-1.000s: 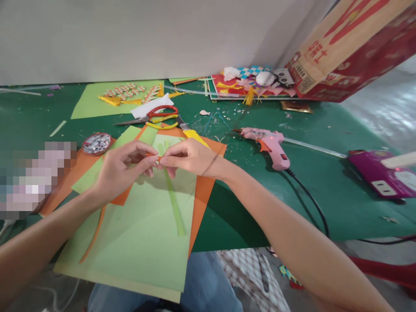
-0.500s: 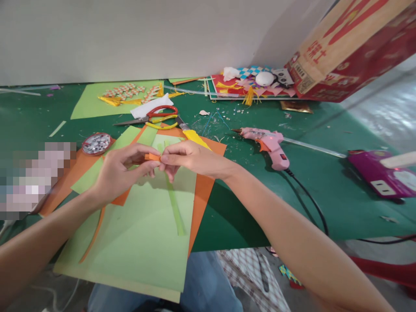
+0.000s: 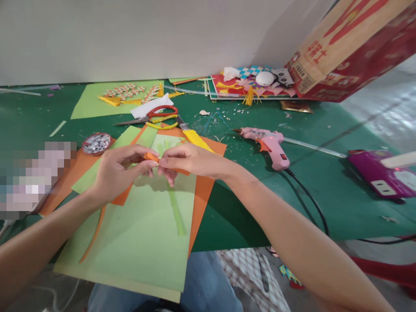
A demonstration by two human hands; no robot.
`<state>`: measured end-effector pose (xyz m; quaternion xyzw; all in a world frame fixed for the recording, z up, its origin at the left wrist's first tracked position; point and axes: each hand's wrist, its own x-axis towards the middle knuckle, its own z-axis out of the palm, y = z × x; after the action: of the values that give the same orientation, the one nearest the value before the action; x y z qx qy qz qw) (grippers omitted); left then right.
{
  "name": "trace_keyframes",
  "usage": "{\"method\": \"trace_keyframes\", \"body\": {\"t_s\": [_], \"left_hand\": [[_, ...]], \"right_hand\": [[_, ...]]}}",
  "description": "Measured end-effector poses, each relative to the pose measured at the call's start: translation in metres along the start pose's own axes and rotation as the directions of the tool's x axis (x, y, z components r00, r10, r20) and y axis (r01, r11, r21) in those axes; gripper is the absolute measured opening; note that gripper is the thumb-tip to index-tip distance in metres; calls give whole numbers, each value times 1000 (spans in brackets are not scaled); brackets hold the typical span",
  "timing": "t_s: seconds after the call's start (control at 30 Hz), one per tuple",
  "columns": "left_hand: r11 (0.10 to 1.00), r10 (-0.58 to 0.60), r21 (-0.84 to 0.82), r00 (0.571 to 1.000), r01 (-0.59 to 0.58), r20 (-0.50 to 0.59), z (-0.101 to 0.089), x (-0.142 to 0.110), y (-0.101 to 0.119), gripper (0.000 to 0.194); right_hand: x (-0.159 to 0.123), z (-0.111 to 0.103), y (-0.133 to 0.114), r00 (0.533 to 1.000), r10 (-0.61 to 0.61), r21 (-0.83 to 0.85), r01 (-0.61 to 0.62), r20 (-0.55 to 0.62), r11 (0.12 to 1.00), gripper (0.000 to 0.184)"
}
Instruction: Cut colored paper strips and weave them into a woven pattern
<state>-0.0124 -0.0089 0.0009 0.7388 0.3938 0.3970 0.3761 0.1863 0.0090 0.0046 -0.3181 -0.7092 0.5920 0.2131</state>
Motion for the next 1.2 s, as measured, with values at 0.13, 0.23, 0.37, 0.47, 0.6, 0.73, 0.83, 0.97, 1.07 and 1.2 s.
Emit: {"method": "trace_keyframes", "body": {"t_s": [0.13, 0.23, 0.37, 0.47, 0.6, 0.73, 0.83, 0.97, 1.07, 1.2], "left_hand": [[999, -38, -9, 999, 38, 6, 0, 0, 1, 13], [996, -78, -42, 997, 78, 17, -1, 0, 2, 13], [982, -152, -100, 983, 163, 105, -1, 2, 3, 14], [971, -185, -129, 972, 203, 142, 0, 3, 3, 16], [965, -196, -143, 967, 220, 161, -1, 3, 1, 17], [959, -211, -144, 953, 245, 216, -3, 3, 1, 20], [947, -244, -144, 935, 287, 258, -3, 4, 1, 25], [939, -257, -151, 921, 310, 292, -2, 3, 1, 25], [939, -260, -144, 920, 311, 293, -1, 3, 0, 24], [944, -245, -150, 927, 295, 282, 0, 4, 0, 22]], "right_hand": [[1, 3, 0, 987, -28, -75, 16, -155, 997, 34], [1, 4, 2, 938, -115, -90, 90, -328, 992, 26], [-1, 4, 3, 885, -219, -89, 200, -412, 976, 18], [-1, 4, 4, 901, -260, -101, 240, -347, 965, 18], [0, 3, 4, 915, -274, -107, 253, -295, 962, 15], [1, 3, 5, 906, -298, -131, 270, -301, 954, 12], [1, 3, 6, 900, -324, -142, 294, -290, 945, 9], [2, 5, 6, 902, -324, -144, 294, -286, 945, 9], [2, 6, 5, 907, -315, -156, 281, -280, 947, 8], [2, 6, 5, 908, -313, -174, 272, -280, 946, 7]]}}
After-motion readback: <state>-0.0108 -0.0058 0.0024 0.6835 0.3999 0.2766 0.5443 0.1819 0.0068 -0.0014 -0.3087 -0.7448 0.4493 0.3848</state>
